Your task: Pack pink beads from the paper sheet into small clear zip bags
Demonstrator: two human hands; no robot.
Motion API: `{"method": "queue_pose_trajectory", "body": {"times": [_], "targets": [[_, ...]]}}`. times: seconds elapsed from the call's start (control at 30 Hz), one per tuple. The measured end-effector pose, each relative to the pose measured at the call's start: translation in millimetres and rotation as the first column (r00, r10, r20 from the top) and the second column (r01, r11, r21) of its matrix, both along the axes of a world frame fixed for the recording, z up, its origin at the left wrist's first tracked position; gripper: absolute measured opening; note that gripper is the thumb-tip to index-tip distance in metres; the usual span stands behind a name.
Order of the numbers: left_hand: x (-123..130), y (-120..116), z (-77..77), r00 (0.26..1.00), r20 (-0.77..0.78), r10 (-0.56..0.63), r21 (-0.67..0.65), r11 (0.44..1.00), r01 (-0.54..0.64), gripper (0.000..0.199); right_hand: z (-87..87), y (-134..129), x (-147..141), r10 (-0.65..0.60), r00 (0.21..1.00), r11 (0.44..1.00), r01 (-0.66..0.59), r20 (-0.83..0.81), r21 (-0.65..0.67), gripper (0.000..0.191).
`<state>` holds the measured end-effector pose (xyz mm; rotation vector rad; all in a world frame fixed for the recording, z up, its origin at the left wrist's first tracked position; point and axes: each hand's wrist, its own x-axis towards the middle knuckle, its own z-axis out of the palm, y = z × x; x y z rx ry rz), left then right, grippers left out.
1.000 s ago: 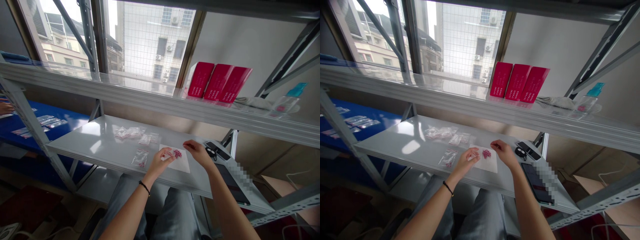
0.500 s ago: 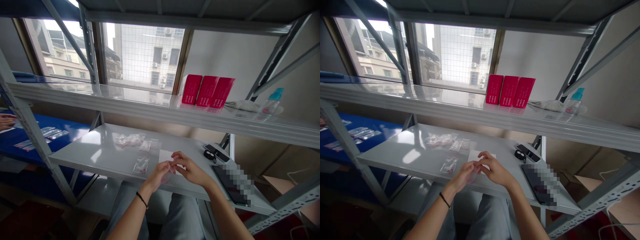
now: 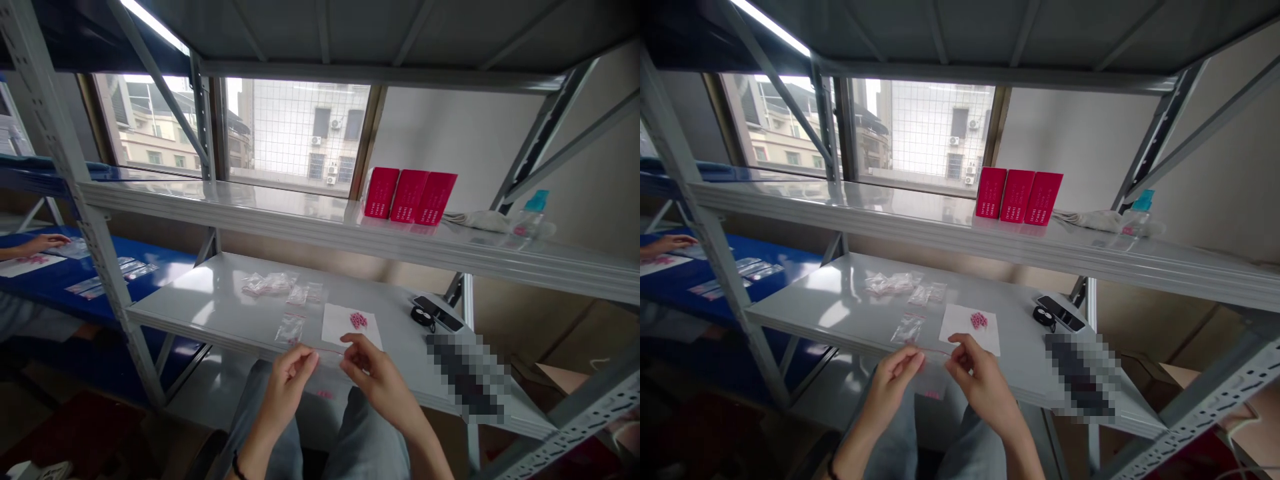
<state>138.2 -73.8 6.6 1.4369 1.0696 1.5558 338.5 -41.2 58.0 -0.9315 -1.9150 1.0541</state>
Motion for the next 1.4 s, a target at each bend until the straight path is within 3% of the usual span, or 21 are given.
{"method": "queue_pose_trajectory", "body": {"times": [0.1,0.23,0.5,0.73,0.83,0.93,1.1,1.27,1.33,1.4], "targets": [[0.2,-6.5,1.3,0.999,0.029,0.014,0.006,1.000,-0.015,0.028,-13.7,-5.3,-9.5,-0.026,0.989,0.995,0.011,-0.145,-0.102,0.027],[0.9,-10.1,8.0,0.999,0.035,0.024,-0.023,0.999,-0.024,0.025,-27.2,-16.2,-17.4,-0.103,0.955,0.989,0.069,-0.279,-0.129,0.032],[2.7,-26.8,22.0,0.991,-0.078,0.110,0.067,0.992,-0.105,0.029,-20.1,-40.5,-23.7,-0.061,0.939,0.992,0.019,-0.337,-0.127,0.030],[3.3,-27.1,17.0,0.992,-0.106,-0.065,0.017,0.998,0.067,0.026,-19.0,-43.8,-28.0,-0.044,0.933,0.997,0.016,-0.357,-0.079,0.029],[-2.3,-26.0,10.6,0.976,-0.208,-0.059,0.034,0.997,0.068,0.028,-25.9,-39.5,-33.2,0.005,0.948,0.995,-0.035,-0.318,-0.091,0.026],[-8.1,-22.8,-0.7,0.967,-0.253,-0.017,0.028,0.999,0.025,0.029,-43.3,-33.1,-40.4,-0.020,0.952,0.993,-0.017,-0.307,-0.119,0.030],[-15.6,-11.7,-15.7,0.958,-0.275,-0.083,-0.142,0.989,0.045,0.035,-72.7,-18.8,-41.6,-0.124,0.973,0.986,0.099,-0.196,-0.132,0.039],[-22.9,2.7,0.6,0.951,-0.295,-0.093,-0.187,0.982,0.038,0.046,-58.4,3.4,-36.2,-0.129,0.988,0.988,0.121,-0.084,-0.097,0.044],[-35.2,13.3,11.6,0.948,-0.298,-0.111,-0.198,0.979,0.052,0.048,-48.7,17.6,-27.8,-0.140,0.985,0.989,0.134,-0.100,-0.065,0.045],[-58.3,28.4,18.7,0.962,-0.267,-0.063,-0.223,0.975,0.002,0.049,-44.5,37.8,-9.2,-0.242,0.960,0.970,0.237,-0.142,-0.049,0.045]]}}
